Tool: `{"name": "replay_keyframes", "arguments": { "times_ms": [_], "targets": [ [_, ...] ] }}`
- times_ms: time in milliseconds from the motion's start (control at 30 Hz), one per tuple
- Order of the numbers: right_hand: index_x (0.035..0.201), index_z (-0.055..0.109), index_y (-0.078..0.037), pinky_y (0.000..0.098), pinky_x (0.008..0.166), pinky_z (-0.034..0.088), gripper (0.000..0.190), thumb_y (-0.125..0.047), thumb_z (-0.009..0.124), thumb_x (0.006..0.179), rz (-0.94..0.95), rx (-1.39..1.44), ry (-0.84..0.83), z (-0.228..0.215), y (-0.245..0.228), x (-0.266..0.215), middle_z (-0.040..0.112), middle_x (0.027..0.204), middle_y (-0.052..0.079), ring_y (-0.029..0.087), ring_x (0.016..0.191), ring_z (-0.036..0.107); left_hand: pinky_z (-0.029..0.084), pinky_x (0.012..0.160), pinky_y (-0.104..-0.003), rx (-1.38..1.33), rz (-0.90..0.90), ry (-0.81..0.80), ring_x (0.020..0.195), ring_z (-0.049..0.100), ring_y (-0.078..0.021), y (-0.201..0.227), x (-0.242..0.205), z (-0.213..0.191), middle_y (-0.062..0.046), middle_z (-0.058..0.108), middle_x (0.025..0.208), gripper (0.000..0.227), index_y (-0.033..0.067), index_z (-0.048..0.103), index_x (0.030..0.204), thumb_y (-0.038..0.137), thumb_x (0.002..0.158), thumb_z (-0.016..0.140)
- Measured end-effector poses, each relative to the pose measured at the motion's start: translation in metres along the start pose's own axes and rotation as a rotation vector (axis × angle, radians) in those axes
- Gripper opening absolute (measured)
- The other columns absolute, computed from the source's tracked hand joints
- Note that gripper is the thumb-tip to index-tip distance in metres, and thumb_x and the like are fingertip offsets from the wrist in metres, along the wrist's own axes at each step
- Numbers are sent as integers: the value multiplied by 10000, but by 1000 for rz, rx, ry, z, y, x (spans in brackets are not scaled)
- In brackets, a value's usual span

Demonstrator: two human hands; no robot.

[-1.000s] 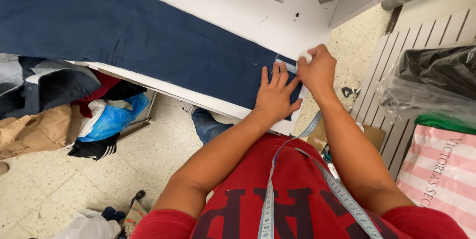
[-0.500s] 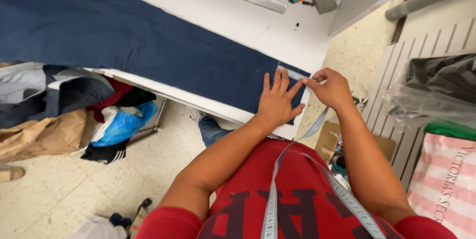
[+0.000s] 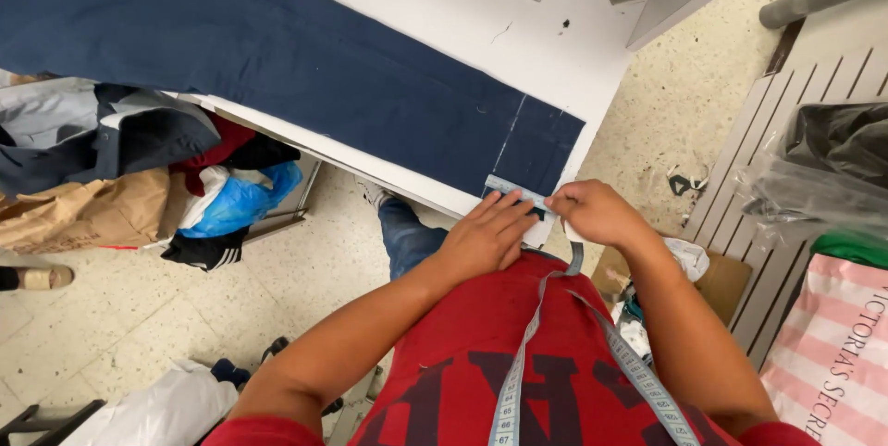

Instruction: Measuring, marking, and cutting a pair of blue pants for alteration on a workshop table.

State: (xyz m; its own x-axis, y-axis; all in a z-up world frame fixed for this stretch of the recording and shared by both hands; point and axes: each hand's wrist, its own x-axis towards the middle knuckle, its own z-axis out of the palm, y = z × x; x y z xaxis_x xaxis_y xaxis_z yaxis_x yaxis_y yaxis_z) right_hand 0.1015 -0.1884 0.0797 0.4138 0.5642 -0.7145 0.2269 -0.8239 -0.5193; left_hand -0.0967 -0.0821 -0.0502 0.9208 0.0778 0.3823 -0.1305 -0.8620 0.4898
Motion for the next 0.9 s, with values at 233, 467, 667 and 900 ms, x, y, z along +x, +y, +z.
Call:
{"name": "replay_keyframes", "arguments": {
  "times_ms": [233,467,667,900],
  "targets": [
    [934,800,-75,378,726,555,266,-253,603,954,46,-32,-46,16,20,7,772,704,90,271,740,708,266,1245,-471,106,11,49,1458,438,-293,5,-8,-10,-84,525,1519,414,133,595,1371,189,962,563],
    [945,810,-90,355,707,550,247,-240,614,951,74,-3,-23,10,-3,-16,778,709,82,244,722,695,232,1249,-507,160,-12,78,1472,416,-313,0,-15,2,-99,521,1506,427,137,571,1391,222,975,527],
    [945,812,-91,344,683,549,237,-215,610,953,73,17,-7,15,-4,-17,774,697,83,243,705,697,229,1248,-500,183,-36,54,1466,417,-292,-3,-20,4,-93,513,1496,463,159,533,1436,220,978,499],
    [932,812,-92,341,662,543,229,-215,620,945,85,33,3,18,1,-11,772,688,82,236,685,685,215,1252,-502,179,-25,17,1478,399,-285,-7,-21,0,-98,500,1504,469,153,523,1439,214,974,501]
  ]
}}
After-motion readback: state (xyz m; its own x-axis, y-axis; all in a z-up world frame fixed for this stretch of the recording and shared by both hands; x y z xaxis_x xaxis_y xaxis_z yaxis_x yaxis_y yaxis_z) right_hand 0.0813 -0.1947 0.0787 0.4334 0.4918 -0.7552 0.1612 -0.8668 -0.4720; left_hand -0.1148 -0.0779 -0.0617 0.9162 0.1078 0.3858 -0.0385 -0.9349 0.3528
